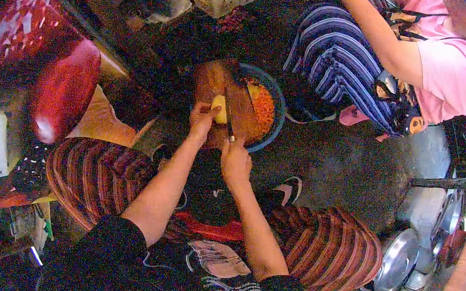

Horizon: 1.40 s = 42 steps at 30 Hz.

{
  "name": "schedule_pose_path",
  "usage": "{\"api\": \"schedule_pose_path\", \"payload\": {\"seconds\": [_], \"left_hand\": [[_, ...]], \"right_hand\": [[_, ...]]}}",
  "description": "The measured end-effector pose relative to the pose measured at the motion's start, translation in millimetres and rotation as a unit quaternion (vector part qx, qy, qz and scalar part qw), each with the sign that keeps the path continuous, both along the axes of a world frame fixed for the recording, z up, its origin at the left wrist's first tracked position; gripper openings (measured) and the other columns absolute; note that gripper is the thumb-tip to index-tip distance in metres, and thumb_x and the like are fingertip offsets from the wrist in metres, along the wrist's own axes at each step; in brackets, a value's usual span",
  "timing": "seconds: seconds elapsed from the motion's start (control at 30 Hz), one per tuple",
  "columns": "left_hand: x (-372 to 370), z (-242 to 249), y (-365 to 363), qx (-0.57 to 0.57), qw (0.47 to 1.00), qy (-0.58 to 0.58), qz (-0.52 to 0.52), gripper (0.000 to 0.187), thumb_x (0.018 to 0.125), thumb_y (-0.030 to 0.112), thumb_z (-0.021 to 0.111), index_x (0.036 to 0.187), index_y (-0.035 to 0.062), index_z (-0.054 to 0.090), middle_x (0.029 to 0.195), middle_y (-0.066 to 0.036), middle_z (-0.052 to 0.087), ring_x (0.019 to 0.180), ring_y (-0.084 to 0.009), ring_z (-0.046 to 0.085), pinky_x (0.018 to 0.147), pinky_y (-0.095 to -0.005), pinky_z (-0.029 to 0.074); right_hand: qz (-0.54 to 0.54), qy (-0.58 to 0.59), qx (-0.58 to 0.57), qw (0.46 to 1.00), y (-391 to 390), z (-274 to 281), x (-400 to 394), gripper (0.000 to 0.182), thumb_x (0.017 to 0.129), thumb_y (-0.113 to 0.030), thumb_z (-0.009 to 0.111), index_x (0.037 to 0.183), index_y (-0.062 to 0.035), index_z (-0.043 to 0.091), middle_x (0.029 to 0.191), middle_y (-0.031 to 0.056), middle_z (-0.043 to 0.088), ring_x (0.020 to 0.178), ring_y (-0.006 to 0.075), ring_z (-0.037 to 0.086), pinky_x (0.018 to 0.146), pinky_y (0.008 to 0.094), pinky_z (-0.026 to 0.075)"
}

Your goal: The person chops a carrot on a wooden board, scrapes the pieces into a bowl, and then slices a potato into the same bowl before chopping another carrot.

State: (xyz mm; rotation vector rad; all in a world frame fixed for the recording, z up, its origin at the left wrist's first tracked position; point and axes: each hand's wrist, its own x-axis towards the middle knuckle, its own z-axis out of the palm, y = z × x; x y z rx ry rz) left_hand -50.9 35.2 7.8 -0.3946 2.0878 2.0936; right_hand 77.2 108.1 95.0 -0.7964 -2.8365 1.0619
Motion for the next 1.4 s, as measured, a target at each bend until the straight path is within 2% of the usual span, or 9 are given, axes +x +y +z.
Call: {"api": "schedule_pose_path", "payload": {"seconds": [0.6, 0.77, 0.9, 1.0, 1.07, 1.17, 1.3, 1.37, 1.4], "left_hand": [[4.6, 2.5, 1.8, -0.082, 0.992, 0.086, 0.035, 0.027, 0.068, 0.015, 0.075, 0.084, 0.0038, 0.056, 0.069, -0.007, 0.057, 0.059, -0.0150, 0.051, 0.055, -0.0294, 0.042], [-3.2, -18.4, 3.3, -0.070, 0.992, 0.094, 0.040, 0.025, 0.068, 0.016, 0.075, 0.081, 0.0042, 0.058, 0.070, -0.008, 0.058, 0.060, -0.0171, 0.052, 0.057, -0.0314, 0.042], [-15.4, -60.3, 8.8, -0.083, 0.990, 0.099, 0.062, 0.025, 0.067, 0.018, 0.076, 0.079, 0.0039, 0.059, 0.067, -0.007, 0.058, 0.061, -0.0177, 0.052, 0.060, -0.0315, 0.043], [-7.2, -24.9, 1.3, -0.047, 0.994, 0.090, 0.040, 0.025, 0.066, 0.018, 0.076, 0.078, 0.0034, 0.059, 0.066, -0.007, 0.058, 0.063, -0.0172, 0.053, 0.061, -0.0305, 0.043], [-6.4, -22.0, 1.6, -0.060, 0.994, 0.083, 0.042, 0.024, 0.066, 0.017, 0.076, 0.077, 0.0031, 0.059, 0.066, -0.006, 0.058, 0.062, -0.0171, 0.053, 0.060, -0.0304, 0.043], [-5.4, -19.3, 0.6, -0.083, 0.993, 0.078, 0.031, 0.023, 0.067, 0.014, 0.076, 0.078, 0.0026, 0.059, 0.067, -0.006, 0.058, 0.062, -0.0169, 0.053, 0.061, -0.0304, 0.043], [3.7, 4.2, -3.3, -0.056, 0.998, 0.031, 0.007, 0.026, 0.068, 0.015, 0.075, 0.083, 0.0041, 0.057, 0.082, -0.008, 0.061, 0.076, -0.0178, 0.055, 0.070, -0.0298, 0.045], [2.4, -25.4, -0.8, -0.038, 0.998, 0.055, 0.010, 0.027, 0.068, 0.014, 0.074, 0.085, 0.0028, 0.056, 0.080, -0.009, 0.060, 0.074, -0.0183, 0.055, 0.069, -0.0306, 0.045], [-3.5, -23.1, -0.4, -0.020, 0.996, 0.080, 0.016, 0.028, 0.069, 0.013, 0.073, 0.087, 0.0016, 0.055, 0.079, -0.010, 0.059, 0.072, -0.0189, 0.056, 0.067, -0.0314, 0.045]], "right_hand": [[0.041, -0.072, 0.066, 0.994, -14.5, 25.5, -21.5, 0.031, 0.086, -0.023, 0.046, 0.089, 0.0078, 0.051, 0.078, 0.0288, 0.059, 0.077, 0.0430, 0.060, 0.068, 0.0476, 0.049], [0.270, -0.161, 0.158, 0.936, -8.3, 70.4, -44.2, 0.019, 0.077, -0.012, 0.055, 0.083, 0.0057, 0.061, 0.084, 0.0257, 0.061, 0.083, 0.0390, 0.061, 0.072, 0.0442, 0.050], [0.146, -0.154, 0.104, 0.972, -2.3, 44.1, -67.8, 0.017, 0.065, -0.002, 0.064, 0.081, 0.0033, 0.063, 0.085, 0.0253, 0.061, 0.083, 0.0371, 0.062, 0.073, 0.0420, 0.051], [0.334, -0.251, 0.168, 0.893, 2.9, 43.0, -78.3, 0.024, 0.078, -0.018, 0.051, 0.084, 0.0018, 0.064, 0.096, 0.0231, 0.061, 0.090, 0.0348, 0.060, 0.077, 0.0420, 0.050], [0.394, -0.212, 0.243, 0.861, 1.2, 46.8, -73.0, 0.026, 0.078, -0.019, 0.052, 0.085, 0.0031, 0.063, 0.093, 0.0226, 0.061, 0.089, 0.0355, 0.060, 0.078, 0.0432, 0.049], [0.259, -0.101, 0.183, 0.943, 1.4, 11.4, -59.8, 0.026, 0.078, -0.017, 0.051, 0.089, 0.0039, 0.063, 0.089, 0.0229, 0.061, 0.088, 0.0354, 0.060, 0.077, 0.0430, 0.049], [0.314, -0.148, 0.172, 0.922, -8.9, 3.2, -38.8, 0.023, 0.082, -0.009, 0.049, 0.094, 0.0091, 0.055, 0.091, 0.0236, 0.059, 0.083, 0.0381, 0.061, 0.066, 0.0428, 0.051], [0.238, -0.056, 0.218, 0.945, -4.9, -54.3, -25.3, 0.025, 0.084, -0.014, 0.048, 0.097, 0.0065, 0.054, 0.088, 0.0243, 0.059, 0.082, 0.0393, 0.061, 0.068, 0.0443, 0.051], [0.037, -0.116, 0.182, 0.976, -22.0, -57.1, -34.0, 0.029, 0.087, -0.022, 0.047, 0.096, 0.0056, 0.054, 0.087, 0.0254, 0.059, 0.080, 0.0410, 0.060, 0.068, 0.0466, 0.050]]}}
